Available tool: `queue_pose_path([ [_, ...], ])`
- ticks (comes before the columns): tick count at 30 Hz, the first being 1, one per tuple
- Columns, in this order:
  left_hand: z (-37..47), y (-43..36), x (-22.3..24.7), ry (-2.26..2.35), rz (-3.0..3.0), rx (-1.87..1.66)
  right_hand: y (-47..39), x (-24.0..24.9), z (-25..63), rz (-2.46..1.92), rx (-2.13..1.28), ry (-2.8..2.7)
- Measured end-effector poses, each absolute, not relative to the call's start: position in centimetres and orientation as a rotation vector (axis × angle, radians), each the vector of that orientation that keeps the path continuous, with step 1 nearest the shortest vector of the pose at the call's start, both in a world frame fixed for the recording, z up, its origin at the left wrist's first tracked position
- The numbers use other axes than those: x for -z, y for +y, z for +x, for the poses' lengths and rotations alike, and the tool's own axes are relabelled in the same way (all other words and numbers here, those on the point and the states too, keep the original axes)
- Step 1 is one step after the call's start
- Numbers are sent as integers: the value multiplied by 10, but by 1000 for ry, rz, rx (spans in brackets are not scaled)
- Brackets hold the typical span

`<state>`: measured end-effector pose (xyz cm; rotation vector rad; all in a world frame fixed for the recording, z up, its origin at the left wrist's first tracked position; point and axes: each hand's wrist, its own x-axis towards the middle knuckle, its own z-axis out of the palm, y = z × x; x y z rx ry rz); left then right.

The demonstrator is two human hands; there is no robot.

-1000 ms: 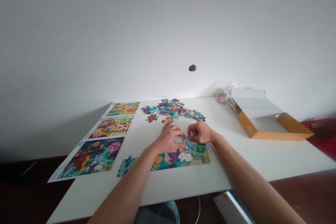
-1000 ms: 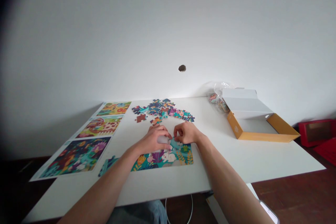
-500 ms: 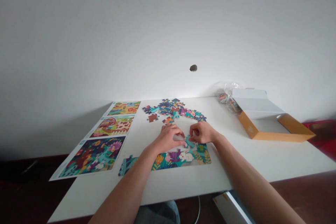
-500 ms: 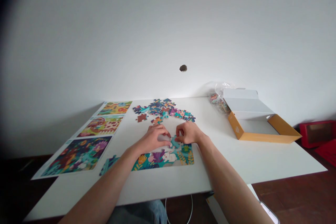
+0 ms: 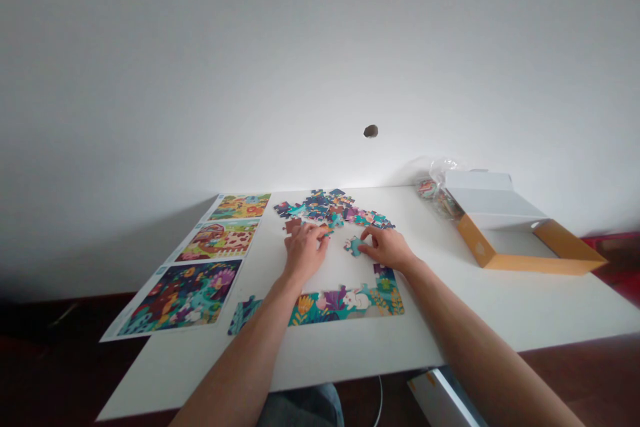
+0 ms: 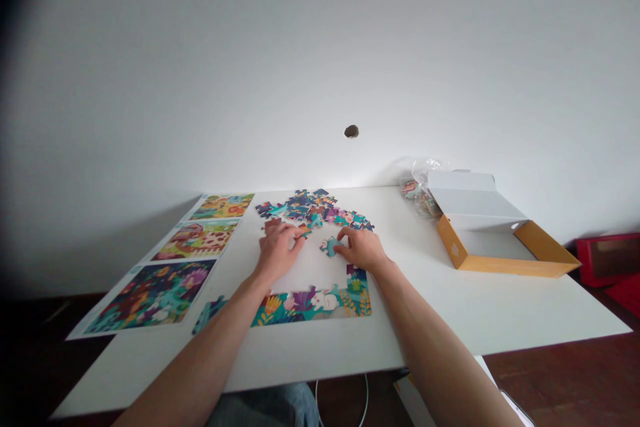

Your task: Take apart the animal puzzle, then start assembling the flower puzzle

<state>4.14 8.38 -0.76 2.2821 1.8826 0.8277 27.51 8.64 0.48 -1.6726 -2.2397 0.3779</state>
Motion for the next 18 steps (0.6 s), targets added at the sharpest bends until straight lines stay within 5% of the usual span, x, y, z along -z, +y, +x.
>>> queue_pose_path([
  [5, 19, 98, 10, 2235, 2120, -608, 89, -2, 275, -1699, -357, -2209],
  [18, 12, 108, 12, 2195, 2177, -373, 87, -2, 277, -1654, -372, -2197],
])
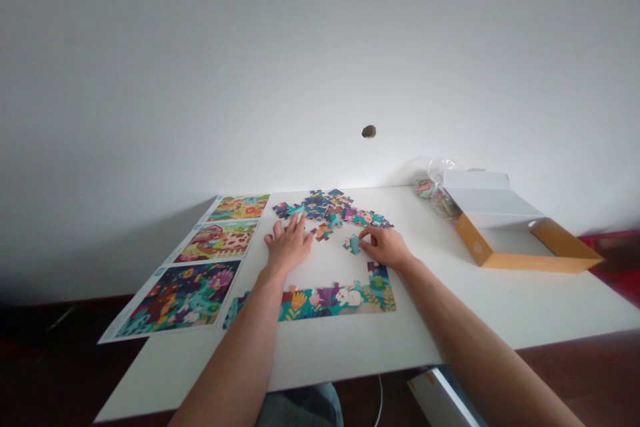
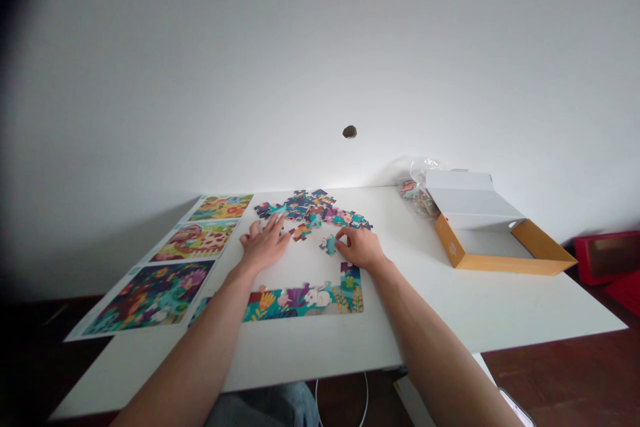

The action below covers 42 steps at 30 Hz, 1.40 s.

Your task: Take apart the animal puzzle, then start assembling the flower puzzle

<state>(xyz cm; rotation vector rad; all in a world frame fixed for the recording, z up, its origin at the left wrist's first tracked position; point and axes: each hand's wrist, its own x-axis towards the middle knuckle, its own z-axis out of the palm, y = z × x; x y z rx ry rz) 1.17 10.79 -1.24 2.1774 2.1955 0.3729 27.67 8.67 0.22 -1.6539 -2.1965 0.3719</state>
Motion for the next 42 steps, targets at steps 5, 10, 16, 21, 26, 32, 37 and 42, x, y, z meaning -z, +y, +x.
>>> queue_pose_path([
  [5, 14, 108, 10, 2199, 2168, -412, 87, -1, 278, -1653, -369, -2187],
  [10, 13, 105, 9, 2320, 2136, -586, 88, -1, 279, -1634, -386, -2191],
  [16, 7, 109, 10, 2332, 2009, -656, 86, -3, 281, -1567, -450, -2207],
  [21, 5, 113, 11, 2377, 1907, -713, 85, -4, 280, -1538, -471, -2175],
  [26, 2, 117, 15, 2262, 1870, -897, 85, -2, 279, -1493, -495, -2151],
  [32, 6, 120, 17, 1814, 1894, -1527, 89, 3, 279, -1454, -481, -2128],
  [37, 12, 116, 13, 1514, 1901, -1722, 90, 4, 278, -1442, -482, -2108],
  [42, 30, 108, 14, 1208, 1729, -1456, 89, 4, 277, -1410, -541, -2100],
])
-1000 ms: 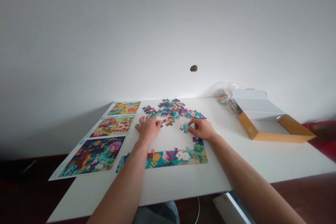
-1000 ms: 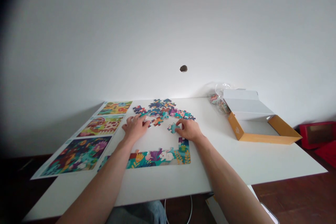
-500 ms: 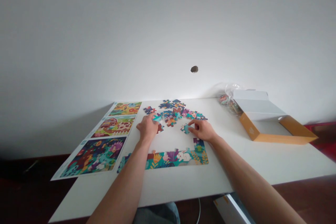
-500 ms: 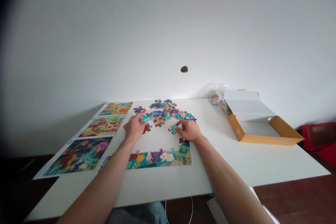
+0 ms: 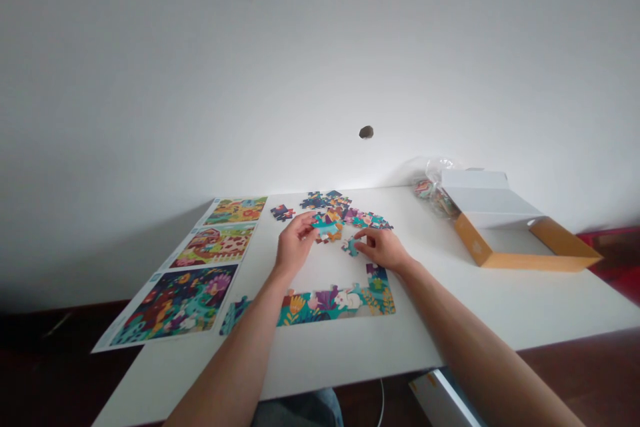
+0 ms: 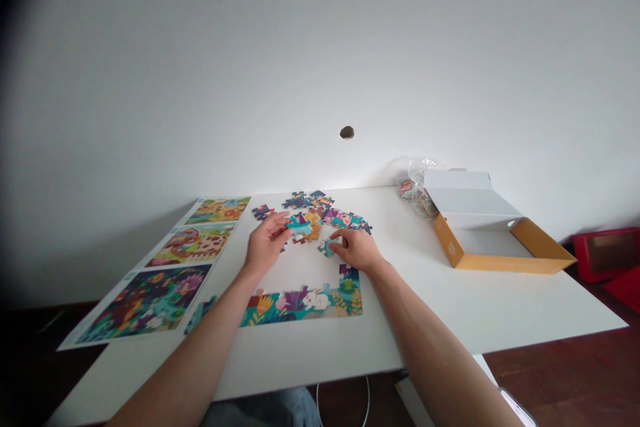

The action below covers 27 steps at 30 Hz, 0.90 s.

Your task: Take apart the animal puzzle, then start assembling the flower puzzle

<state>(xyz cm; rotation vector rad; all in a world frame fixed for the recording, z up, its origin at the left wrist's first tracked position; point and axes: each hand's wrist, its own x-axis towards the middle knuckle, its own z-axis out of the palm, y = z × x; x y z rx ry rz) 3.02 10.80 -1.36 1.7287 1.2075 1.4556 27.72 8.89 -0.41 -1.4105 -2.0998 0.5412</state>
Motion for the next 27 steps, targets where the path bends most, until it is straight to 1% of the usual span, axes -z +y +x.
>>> queue_pose_path([
  [4, 47, 97, 16, 1000, 1761, -1124, 89, 5, 276, -1286, -623, -2113],
  [6, 51, 92, 16, 973, 1788, -1031, 87, 4, 276, -1203, -656, -2135],
  [12, 50, 91, 14, 966, 1784, -1000, 81, -2, 276, -1045, -834, -2104],
  [19, 51, 85, 13, 961, 1834, -837, 84, 4, 275, -1139, -825, -2148],
  [27, 51, 78, 2, 1010, 1927, -807, 83, 3, 276, -1104, -901, -2199],
])
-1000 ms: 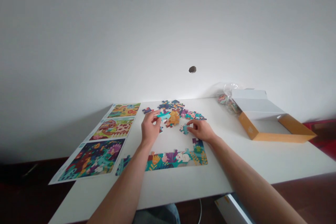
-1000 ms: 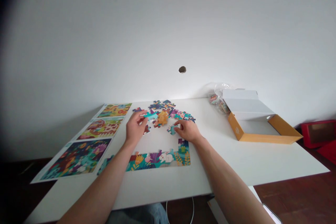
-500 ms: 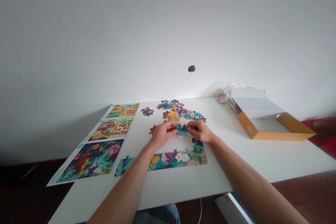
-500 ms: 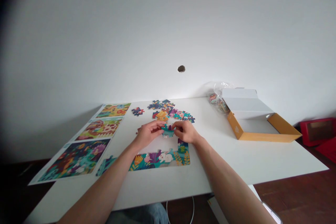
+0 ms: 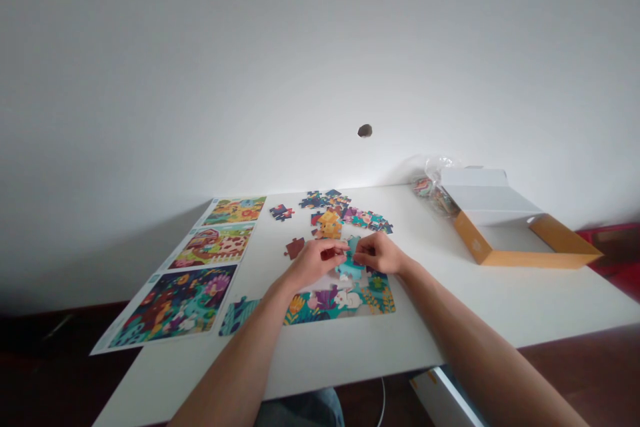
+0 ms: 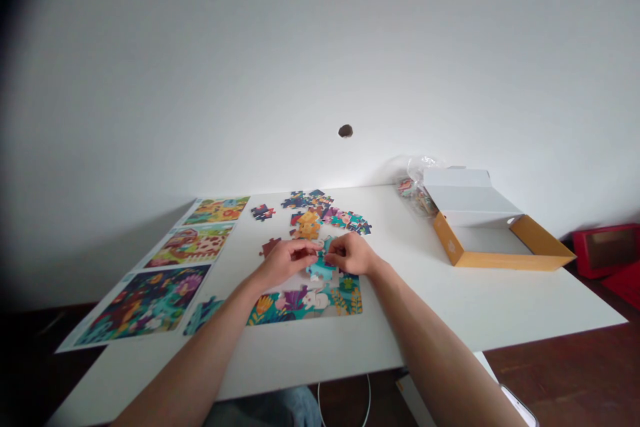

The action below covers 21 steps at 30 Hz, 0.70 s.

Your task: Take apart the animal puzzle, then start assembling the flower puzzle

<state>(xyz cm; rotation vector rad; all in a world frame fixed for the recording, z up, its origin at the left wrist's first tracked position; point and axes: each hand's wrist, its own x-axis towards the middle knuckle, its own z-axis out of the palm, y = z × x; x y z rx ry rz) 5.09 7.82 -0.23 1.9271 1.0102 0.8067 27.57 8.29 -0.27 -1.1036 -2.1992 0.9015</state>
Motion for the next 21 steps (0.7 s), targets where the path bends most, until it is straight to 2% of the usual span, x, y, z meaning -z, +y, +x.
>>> queue_pose_path([
  [6, 52, 74, -3, 1001, 1956, -666, 82, 0, 277, -1065, -873, -2294],
  [21, 50, 73, -3, 989, 2191, -570, 80, -7, 282, -1180, -750, -2363],
])
